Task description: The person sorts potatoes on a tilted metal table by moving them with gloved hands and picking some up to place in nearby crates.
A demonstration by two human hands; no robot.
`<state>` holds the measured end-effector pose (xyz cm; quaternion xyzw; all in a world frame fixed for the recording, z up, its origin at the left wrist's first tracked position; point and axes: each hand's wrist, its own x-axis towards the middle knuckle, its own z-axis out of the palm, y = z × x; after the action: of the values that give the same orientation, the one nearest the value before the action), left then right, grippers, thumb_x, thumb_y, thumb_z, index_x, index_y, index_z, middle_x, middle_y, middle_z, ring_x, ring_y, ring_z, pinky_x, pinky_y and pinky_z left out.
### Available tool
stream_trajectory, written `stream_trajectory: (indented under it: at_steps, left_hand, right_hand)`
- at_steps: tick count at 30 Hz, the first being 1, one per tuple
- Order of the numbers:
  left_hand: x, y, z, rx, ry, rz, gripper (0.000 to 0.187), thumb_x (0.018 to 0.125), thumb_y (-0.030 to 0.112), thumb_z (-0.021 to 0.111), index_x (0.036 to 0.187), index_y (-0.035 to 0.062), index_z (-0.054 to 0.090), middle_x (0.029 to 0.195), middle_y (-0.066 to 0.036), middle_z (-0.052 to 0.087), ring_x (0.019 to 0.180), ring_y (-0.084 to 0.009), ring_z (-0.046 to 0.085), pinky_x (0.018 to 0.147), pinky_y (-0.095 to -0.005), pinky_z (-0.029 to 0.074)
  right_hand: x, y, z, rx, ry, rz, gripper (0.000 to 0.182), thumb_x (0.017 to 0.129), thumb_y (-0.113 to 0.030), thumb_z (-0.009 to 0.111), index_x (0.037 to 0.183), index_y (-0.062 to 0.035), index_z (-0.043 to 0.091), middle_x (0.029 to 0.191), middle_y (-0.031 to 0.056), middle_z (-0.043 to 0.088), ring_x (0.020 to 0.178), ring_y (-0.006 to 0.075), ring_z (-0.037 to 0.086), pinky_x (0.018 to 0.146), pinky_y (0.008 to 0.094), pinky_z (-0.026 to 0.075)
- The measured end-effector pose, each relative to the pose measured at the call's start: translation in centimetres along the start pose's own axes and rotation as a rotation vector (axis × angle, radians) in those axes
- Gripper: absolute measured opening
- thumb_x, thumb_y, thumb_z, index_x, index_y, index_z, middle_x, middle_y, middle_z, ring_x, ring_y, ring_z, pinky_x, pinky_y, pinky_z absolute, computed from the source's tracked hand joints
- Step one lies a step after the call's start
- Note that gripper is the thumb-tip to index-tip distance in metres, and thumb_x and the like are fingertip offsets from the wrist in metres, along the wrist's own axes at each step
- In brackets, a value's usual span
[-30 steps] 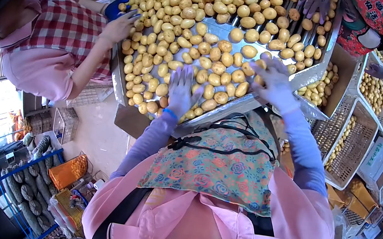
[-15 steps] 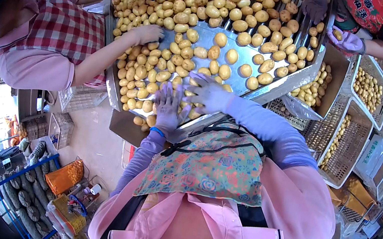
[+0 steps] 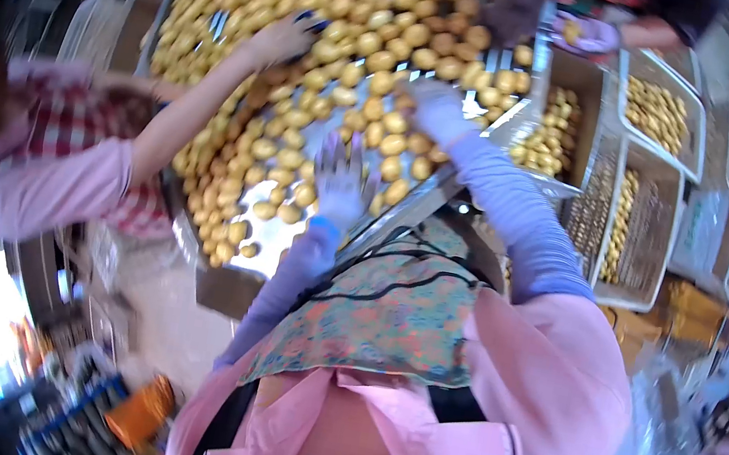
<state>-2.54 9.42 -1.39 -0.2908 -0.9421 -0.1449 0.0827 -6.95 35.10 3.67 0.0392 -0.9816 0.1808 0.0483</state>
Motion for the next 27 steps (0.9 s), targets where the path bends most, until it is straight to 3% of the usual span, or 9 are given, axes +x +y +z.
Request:
stream_trajectory:
  at_steps: [3,11,15,16,20,21,23,25,27]
  left_hand:
    - [-3.7,-0.4,-1.7,0.007,-0.068,0.241,0.066,0.095,0.052,0.052,0.151,0.0177,0.044,0.156,-0.02,0.038,0.149,-0.0367,0.027,0.12,-0.0605,0.014]
    - [-4.8,-6.7,-3.5,0.105,-0.112,0.101,0.071,0.095,0.052,0.052,0.153,0.0118,0.04,0.16,-0.016,0.033,0.151,-0.0371,0.022,0.122,-0.0597,0.007]
    - [-8.2,-12.1,-3.9,0.29,0.091,-0.027,0.071,0.101,0.047,0.045,0.157,0.0069,0.028,0.164,-0.018,0.023,0.153,-0.0359,0.014,0.124,-0.0524,0.007]
    - [-9.4,-13.5,-4.2,0.375,0.154,-0.089,0.071,0.102,0.046,0.043,0.158,0.0057,0.025,0.165,-0.018,0.02,0.154,-0.0356,0.012,0.124,-0.0506,0.006]
    - [-13.0,-16.0,-6.2,0.434,-0.007,-0.406,0.073,0.103,0.048,0.039,0.158,0.0021,0.022,0.165,-0.02,0.018,0.153,-0.0358,0.014,0.123,-0.0492,0.01]
    - [-12.8,-16.1,-5.2,0.429,-0.01,-0.393,0.073,0.103,0.048,0.039,0.158,0.0021,0.022,0.165,-0.02,0.018,0.153,-0.0358,0.014,0.123,-0.0492,0.01]
    - [-12.8,-17.0,-2.7,0.459,0.081,-0.323,0.077,0.102,0.05,0.041,0.158,0.0023,0.02,0.165,-0.021,0.02,0.153,-0.0367,0.015,0.123,-0.0494,0.009]
    - [-10.5,-14.8,-1.4,0.47,0.168,-0.244,0.076,0.102,0.05,0.043,0.158,0.0035,0.023,0.164,-0.021,0.021,0.152,-0.0379,0.016,0.123,-0.0493,0.009]
    - [-7.2,-9.7,-0.9,0.405,0.084,-0.331,0.077,0.101,0.052,0.046,0.157,0.0043,0.026,0.163,-0.023,0.022,0.151,-0.0394,0.017,0.122,-0.0497,0.009]
  right_hand:
    - [-1.7,0.2,-0.8,0.04,-0.102,0.117,0.05,0.084,-0.038,0.073,0.129,-0.02,0.061,0.113,0.0142,0.065,0.102,0.0339,0.066,0.085,0.0455,0.052]
    - [-4.2,-1.4,-4.0,0.195,-0.136,0.179,0.048,0.086,-0.04,0.073,0.127,-0.0175,0.064,0.121,0.0107,0.066,0.103,0.027,0.067,0.091,0.0397,0.051]
    - [-11.1,-0.3,-12.2,1.114,0.488,0.299,0.065,0.078,-0.007,0.081,0.137,-0.0069,0.054,0.122,0.0063,0.062,0.107,0.0174,0.063,0.09,0.0318,0.055]
    - [-14.4,4.5,-12.0,0.646,0.789,0.256,0.073,0.077,0.0,0.081,0.142,-0.0096,0.048,0.125,0.0054,0.06,0.11,0.0191,0.063,0.097,0.0338,0.053]
    - [-22.0,9.2,-32.1,-0.752,1.8,0.481,0.048,0.103,-0.028,0.057,0.137,0.0041,0.048,0.134,0.0178,0.057,0.112,0.023,0.064,0.087,0.0302,0.056]
    - [-23.7,15.8,-35.4,-0.312,1.854,0.19,0.05,0.102,-0.028,0.059,0.137,0.0053,0.048,0.129,0.0174,0.059,0.107,0.0217,0.064,0.085,0.0309,0.055]
    - [-25.4,22.2,-38.0,0.121,1.839,-0.092,0.052,0.101,-0.029,0.061,0.137,0.0065,0.048,0.125,0.0171,0.062,0.103,0.0205,0.064,0.084,0.0317,0.055]
    - [-22.6,21.6,-36.4,0.152,1.507,0.462,0.049,0.1,-0.024,0.063,0.138,0.0034,0.05,0.123,0.0129,0.065,0.106,0.0172,0.063,0.088,0.0273,0.051]
    - [-18.7,20.7,-33.3,0.22,1.214,0.661,0.05,0.099,-0.021,0.064,0.142,-0.0002,0.049,0.13,0.0118,0.062,0.119,0.0172,0.058,0.099,0.0264,0.045]
